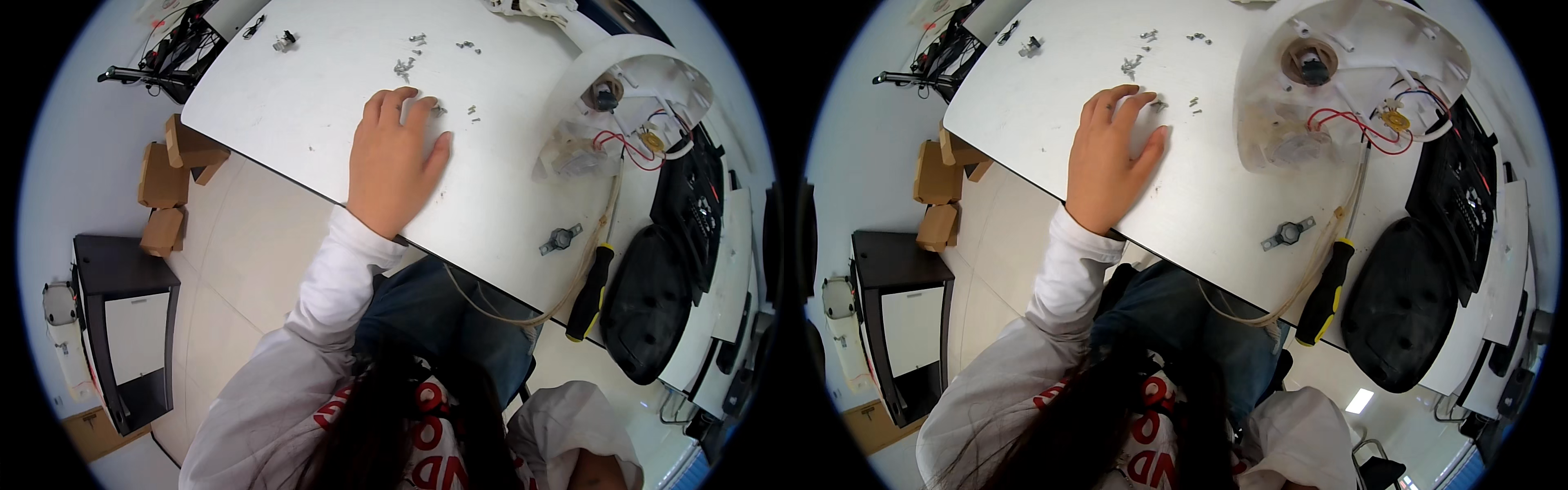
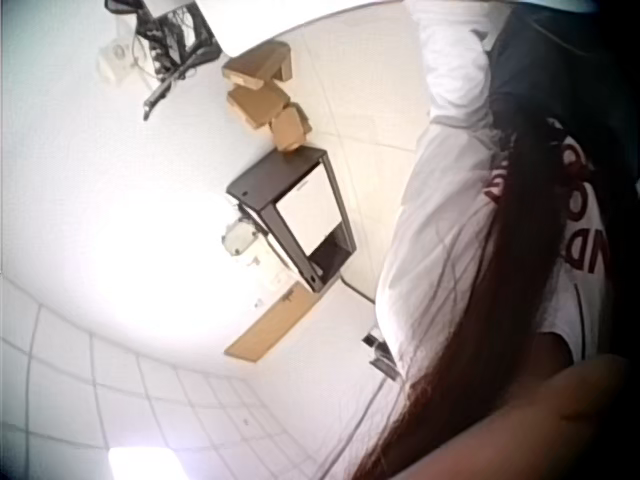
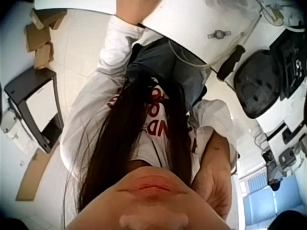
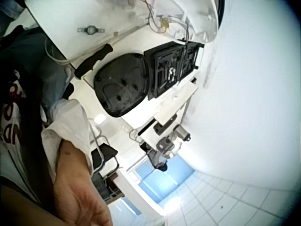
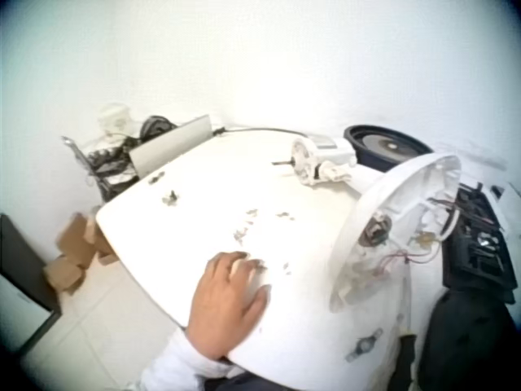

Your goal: The person uses a screwdriver to remove screws from a white plastic housing containing wires and a small motor. They place the screws on the table and continue to unscrew and remove components from the housing.

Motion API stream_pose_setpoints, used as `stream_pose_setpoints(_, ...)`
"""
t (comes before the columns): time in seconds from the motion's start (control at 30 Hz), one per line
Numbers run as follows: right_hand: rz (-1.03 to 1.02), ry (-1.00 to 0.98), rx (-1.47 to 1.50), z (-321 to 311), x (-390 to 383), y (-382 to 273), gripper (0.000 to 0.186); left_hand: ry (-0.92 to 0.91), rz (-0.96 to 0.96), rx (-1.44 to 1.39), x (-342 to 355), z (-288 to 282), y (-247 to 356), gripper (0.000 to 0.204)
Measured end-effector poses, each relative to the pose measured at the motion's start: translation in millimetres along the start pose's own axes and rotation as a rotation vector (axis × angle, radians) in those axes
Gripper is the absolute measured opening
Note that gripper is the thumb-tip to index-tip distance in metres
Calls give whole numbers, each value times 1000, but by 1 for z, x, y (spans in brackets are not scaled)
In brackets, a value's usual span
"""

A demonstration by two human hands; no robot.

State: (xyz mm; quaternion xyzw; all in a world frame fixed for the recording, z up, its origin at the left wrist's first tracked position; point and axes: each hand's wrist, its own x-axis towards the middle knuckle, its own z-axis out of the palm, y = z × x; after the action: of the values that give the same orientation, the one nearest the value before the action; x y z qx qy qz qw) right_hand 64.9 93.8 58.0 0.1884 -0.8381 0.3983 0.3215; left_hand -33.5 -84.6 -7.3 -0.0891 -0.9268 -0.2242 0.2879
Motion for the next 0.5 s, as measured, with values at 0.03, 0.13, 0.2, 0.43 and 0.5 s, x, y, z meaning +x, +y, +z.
stream_pose_setpoints(0.03, -2, 4, 6, 1, 0, 1, 18, 6, -7, -2, 0, 0, -1, 32)
stream_pose_setpoints(0.13, -18, 24, 22, 0, -1, -1, 18, 20, -22, 6, 0, 1, -3, 29)
stream_pose_setpoints(0.2, -32, 45, 39, -3, -2, -1, 18, 19, -23, 26, 0, 1, -3, 27)
stream_pose_setpoints(0.43, -137, 189, 125, -28, -3, -6, 18, 13, -38, 43, 0, 1, 0, 24)
stream_pose_setpoints(0.5, -205, 264, 166, -41, -1, -10, 18, 14, -33, 69, 0, 1, -1, 25)
